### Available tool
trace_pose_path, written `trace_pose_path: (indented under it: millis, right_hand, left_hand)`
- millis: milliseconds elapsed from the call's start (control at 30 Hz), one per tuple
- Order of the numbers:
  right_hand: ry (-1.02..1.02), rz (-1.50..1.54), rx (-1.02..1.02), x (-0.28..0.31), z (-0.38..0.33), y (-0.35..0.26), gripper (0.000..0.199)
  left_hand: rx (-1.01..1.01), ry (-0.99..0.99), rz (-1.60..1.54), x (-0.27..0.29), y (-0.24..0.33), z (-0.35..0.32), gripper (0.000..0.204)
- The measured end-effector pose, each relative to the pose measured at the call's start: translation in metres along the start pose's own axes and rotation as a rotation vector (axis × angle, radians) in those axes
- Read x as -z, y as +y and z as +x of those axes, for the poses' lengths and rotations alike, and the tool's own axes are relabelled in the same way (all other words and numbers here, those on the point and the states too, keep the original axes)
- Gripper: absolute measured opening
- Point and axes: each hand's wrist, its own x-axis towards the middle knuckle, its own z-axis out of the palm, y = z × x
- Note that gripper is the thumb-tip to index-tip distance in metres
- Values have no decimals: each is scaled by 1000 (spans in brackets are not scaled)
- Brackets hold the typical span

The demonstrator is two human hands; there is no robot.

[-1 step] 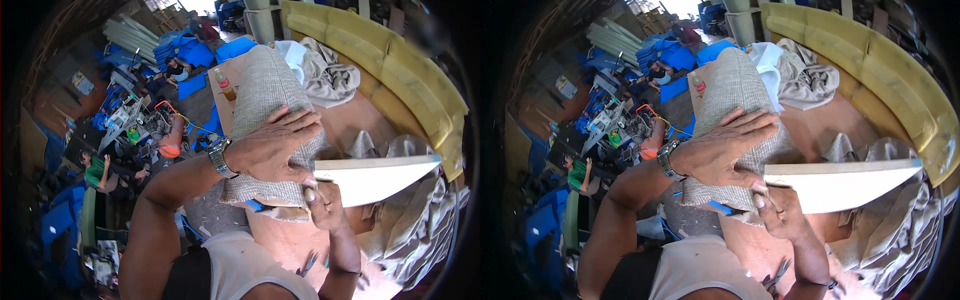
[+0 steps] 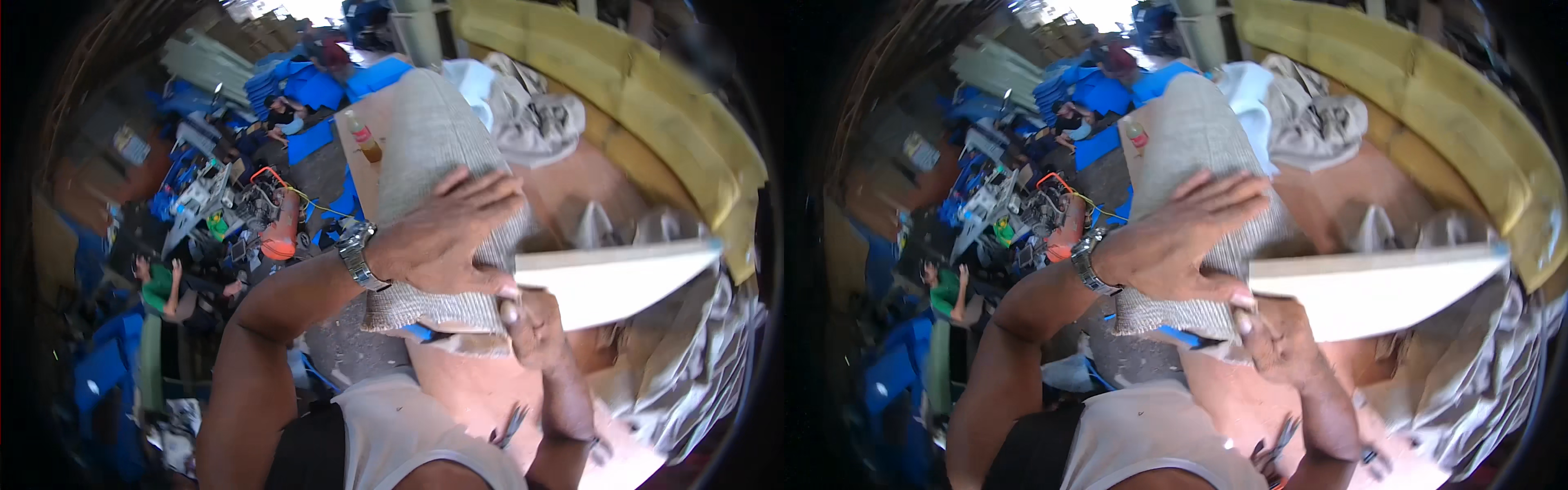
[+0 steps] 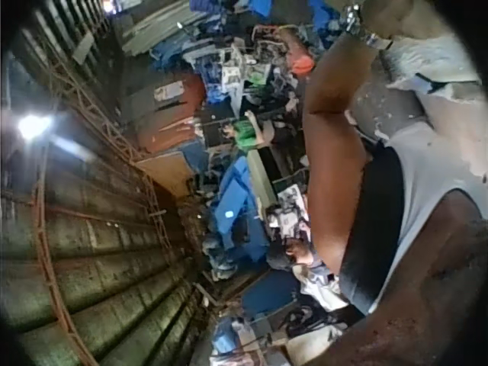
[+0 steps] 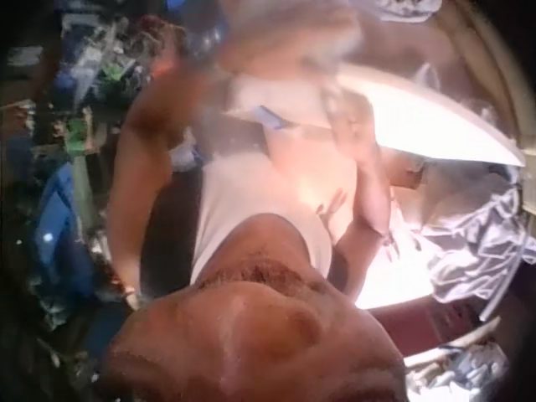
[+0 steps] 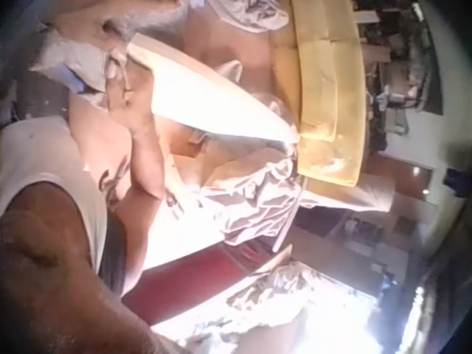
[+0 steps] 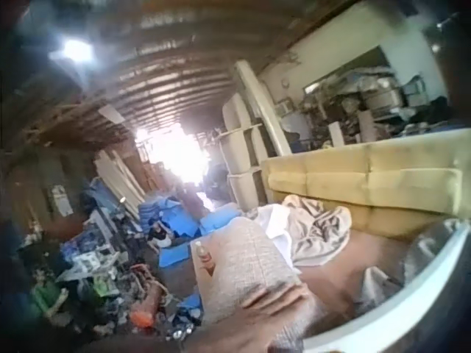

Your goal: The person wraps a piece of beige fabric around a wooden furniture component, likely a chair armrest. They smooth the fabric, trim the excess with scissors, and secure it using a staple gun.

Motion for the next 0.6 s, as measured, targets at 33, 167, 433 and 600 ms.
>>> trace_pose_path:
  millis: [33, 167, 433, 600]
  right_hand:
    - [73, 46, -20, -2, 5, -2, 25]
    - [312, -172, -56, -38, -21, 23, 28]
    - [537, -452, -891, -157, -209, 24, 29]
    - [784, -1107, -1207, -187, -327, -11, 23]
  left_hand:
    - [-14, 51, 15, 4, -2, 5, 100]
    - [-181, 86, 40, 1, -13, 9, 78]
    - [-186, 13, -126, 3, 3, 13, 61]
    - [-179, -1, -111, -9, -5, 15, 57]
